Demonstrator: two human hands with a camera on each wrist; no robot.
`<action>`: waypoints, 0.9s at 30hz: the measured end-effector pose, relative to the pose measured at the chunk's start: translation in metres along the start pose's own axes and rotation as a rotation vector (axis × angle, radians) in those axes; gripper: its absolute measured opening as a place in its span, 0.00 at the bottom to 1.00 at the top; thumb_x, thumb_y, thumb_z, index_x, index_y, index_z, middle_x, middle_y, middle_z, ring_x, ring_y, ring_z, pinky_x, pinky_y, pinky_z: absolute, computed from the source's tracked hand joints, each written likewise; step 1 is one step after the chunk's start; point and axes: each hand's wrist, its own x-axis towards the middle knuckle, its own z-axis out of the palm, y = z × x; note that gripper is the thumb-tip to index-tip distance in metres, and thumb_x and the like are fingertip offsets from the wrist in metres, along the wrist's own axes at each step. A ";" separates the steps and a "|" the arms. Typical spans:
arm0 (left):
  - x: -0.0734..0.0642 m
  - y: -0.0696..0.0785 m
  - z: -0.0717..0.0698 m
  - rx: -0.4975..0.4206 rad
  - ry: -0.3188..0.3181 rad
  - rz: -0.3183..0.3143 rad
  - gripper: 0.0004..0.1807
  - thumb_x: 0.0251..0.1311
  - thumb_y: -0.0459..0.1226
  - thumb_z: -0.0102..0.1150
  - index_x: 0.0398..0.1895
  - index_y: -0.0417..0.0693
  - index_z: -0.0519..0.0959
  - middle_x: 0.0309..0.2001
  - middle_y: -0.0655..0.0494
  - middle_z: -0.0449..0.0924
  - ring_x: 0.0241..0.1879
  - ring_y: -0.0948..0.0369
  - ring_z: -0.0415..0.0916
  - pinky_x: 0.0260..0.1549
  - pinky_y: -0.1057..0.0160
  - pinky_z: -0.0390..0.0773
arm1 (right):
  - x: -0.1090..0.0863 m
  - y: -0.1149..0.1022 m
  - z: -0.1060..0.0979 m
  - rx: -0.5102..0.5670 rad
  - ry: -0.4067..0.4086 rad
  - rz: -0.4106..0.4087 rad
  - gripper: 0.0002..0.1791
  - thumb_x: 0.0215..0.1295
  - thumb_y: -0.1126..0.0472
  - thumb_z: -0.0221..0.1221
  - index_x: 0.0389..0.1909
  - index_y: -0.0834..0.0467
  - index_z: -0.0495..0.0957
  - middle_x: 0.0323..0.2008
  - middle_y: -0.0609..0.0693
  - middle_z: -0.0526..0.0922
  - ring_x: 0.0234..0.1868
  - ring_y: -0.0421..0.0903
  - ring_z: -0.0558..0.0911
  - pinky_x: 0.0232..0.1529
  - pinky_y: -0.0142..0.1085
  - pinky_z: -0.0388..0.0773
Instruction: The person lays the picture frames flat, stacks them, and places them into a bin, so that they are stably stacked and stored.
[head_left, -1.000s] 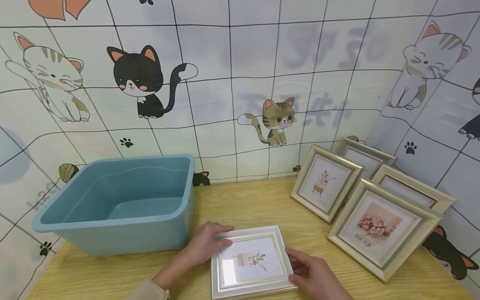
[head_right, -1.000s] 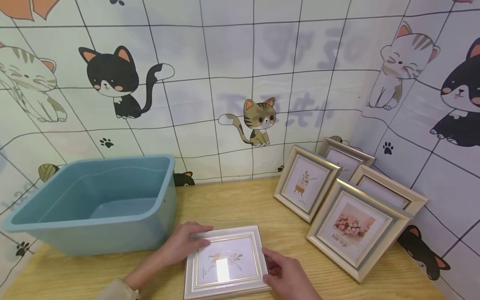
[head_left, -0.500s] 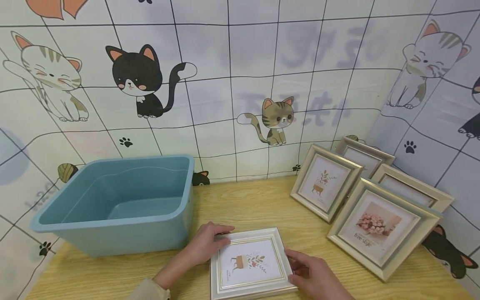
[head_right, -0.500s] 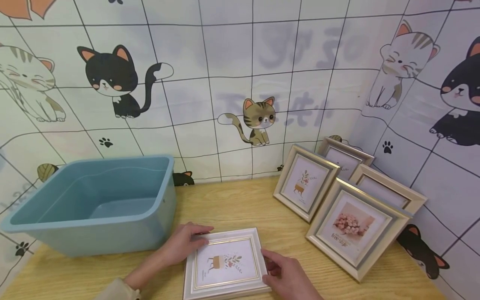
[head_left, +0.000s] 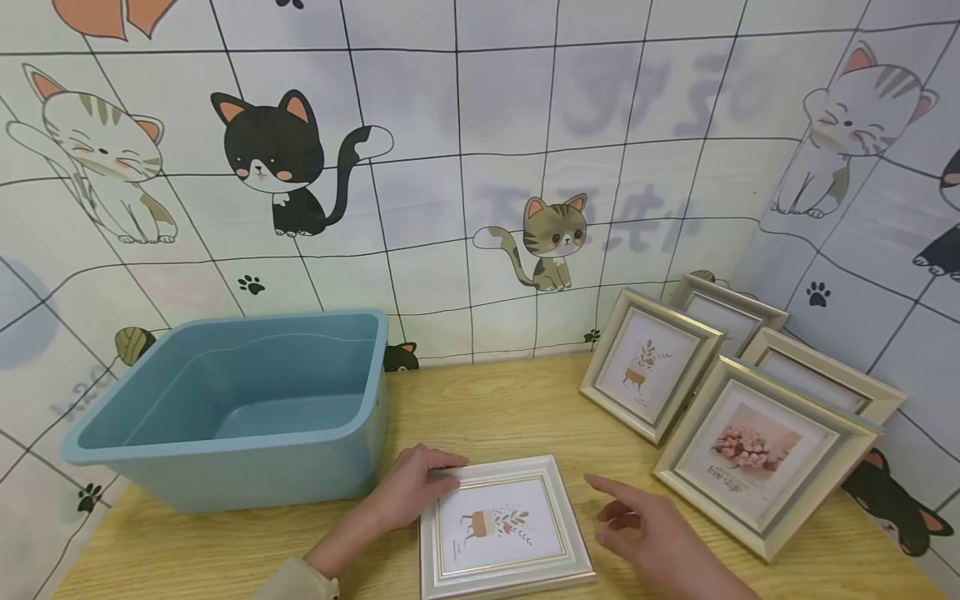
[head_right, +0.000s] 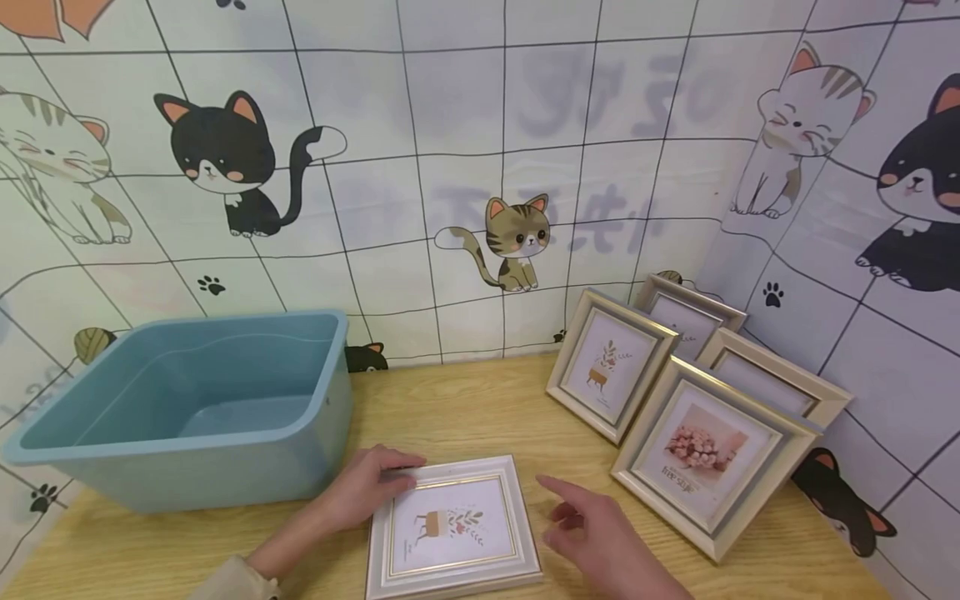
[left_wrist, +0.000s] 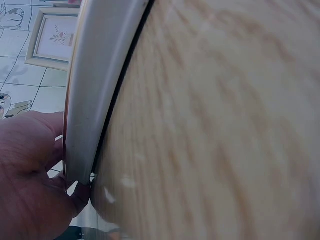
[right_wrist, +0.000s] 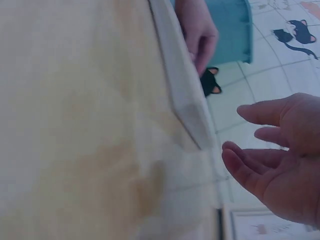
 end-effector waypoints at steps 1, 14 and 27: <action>0.000 0.000 0.000 0.004 -0.001 -0.002 0.15 0.65 0.30 0.65 0.54 0.39 0.86 0.52 0.49 0.87 0.56 0.50 0.80 0.70 0.38 0.58 | 0.000 -0.001 -0.006 -0.029 0.021 -0.038 0.32 0.65 0.65 0.69 0.69 0.67 0.71 0.44 0.55 0.85 0.41 0.39 0.83 0.43 0.36 0.83; -0.007 -0.003 -0.012 -0.064 -0.043 -0.051 0.15 0.69 0.32 0.63 0.57 0.38 0.84 0.54 0.50 0.85 0.52 0.53 0.78 0.50 0.60 0.78 | -0.023 -0.029 -0.128 -0.248 0.379 -0.172 0.38 0.59 0.77 0.69 0.71 0.58 0.73 0.45 0.36 0.85 0.43 0.29 0.83 0.38 0.21 0.77; -0.010 -0.009 -0.015 -0.060 -0.020 -0.035 0.14 0.68 0.34 0.65 0.55 0.40 0.86 0.51 0.51 0.86 0.43 0.61 0.75 0.44 0.64 0.76 | -0.034 -0.012 -0.176 -0.440 0.668 -0.061 0.31 0.71 0.72 0.60 0.74 0.57 0.70 0.58 0.22 0.70 0.53 0.24 0.68 0.48 0.16 0.60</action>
